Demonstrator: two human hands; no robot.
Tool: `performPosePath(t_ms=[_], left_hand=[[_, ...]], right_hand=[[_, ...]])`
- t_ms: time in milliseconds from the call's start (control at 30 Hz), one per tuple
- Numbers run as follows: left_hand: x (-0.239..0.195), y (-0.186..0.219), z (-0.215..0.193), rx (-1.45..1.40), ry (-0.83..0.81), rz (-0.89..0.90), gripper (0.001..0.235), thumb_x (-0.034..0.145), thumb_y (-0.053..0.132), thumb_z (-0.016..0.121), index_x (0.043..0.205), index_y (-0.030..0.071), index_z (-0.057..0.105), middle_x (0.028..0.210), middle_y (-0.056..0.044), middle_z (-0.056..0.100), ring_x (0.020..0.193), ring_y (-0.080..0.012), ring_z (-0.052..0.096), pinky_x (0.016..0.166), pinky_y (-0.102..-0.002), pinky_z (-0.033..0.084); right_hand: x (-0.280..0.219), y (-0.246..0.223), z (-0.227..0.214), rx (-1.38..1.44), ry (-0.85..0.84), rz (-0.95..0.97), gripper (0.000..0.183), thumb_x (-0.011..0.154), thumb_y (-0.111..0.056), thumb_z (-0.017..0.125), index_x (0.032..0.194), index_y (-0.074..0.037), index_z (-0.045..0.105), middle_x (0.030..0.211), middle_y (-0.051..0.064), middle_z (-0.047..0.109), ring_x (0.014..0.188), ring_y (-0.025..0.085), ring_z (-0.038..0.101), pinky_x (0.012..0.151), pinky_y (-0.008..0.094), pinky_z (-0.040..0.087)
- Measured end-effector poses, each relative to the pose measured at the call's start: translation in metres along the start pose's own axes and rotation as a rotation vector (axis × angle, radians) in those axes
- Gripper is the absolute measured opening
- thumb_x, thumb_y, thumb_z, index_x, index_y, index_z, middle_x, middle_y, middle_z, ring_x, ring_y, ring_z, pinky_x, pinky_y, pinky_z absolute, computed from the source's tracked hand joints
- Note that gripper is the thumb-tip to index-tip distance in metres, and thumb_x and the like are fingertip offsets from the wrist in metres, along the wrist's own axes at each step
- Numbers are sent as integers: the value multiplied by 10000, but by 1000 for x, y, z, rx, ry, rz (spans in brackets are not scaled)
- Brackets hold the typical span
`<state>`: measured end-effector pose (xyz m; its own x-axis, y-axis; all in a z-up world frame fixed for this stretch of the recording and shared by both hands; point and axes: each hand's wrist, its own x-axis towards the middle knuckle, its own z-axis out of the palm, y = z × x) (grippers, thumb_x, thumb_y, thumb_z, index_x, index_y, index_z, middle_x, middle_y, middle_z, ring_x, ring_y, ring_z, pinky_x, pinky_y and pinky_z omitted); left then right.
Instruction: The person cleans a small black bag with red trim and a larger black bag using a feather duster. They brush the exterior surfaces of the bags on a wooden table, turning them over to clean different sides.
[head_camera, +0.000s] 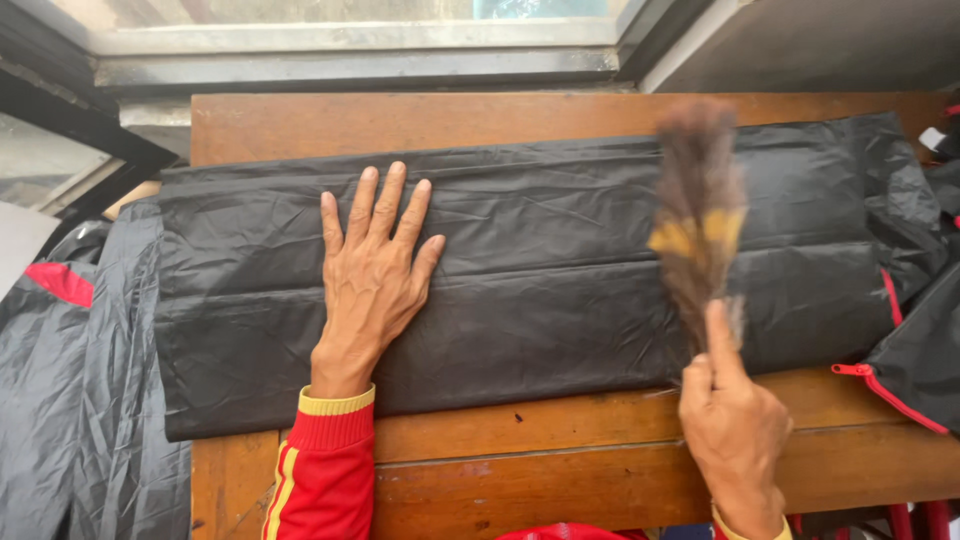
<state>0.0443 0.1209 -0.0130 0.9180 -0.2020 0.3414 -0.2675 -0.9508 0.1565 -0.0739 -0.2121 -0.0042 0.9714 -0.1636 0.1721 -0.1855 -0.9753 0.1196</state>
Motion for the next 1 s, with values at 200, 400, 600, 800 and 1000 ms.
performPosePath(t_ms=[200,400,600,800,1000], left_hand=[[18,28,1,14,-2,22,419,907,179,533,1310,62,545,1483,-125,436,1394,-318,348,1113,-623,140],[31,46,26,-16,-13,75,405,933,335,515,1248,82,527,1526,-69,365,1415,-285,299,1112,-622,151],[22,33,18,20,-10,98,530,970,434,482,1436,184,464,1504,-84,403,1402,-304,326,1100,-614,201],[27,29,22,21,30,102,535,964,438,509,1413,147,483,1483,-72,429,1385,-286,352,1099,-605,209],[29,23,20,-133,-9,98,637,891,349,553,1445,84,388,1506,-49,393,1407,-272,324,1126,-617,155]], right_hand=[[-4,-41,-30,421,97,-304,392,942,-178,554,1329,-118,589,1105,-7,673,401,220,446,487,374,394],[-18,-46,-15,394,7,-333,456,877,-244,555,1331,-296,544,415,21,476,346,236,407,440,389,402],[3,43,0,26,-62,146,448,954,-342,528,1390,-445,550,499,185,573,489,409,575,502,501,453],[-1,2,-31,227,217,-214,346,979,-171,559,1311,-118,640,941,89,611,439,281,430,466,410,368],[-24,-23,-15,405,91,-429,444,845,-183,572,1276,-290,589,482,-28,481,364,196,357,419,377,345]])
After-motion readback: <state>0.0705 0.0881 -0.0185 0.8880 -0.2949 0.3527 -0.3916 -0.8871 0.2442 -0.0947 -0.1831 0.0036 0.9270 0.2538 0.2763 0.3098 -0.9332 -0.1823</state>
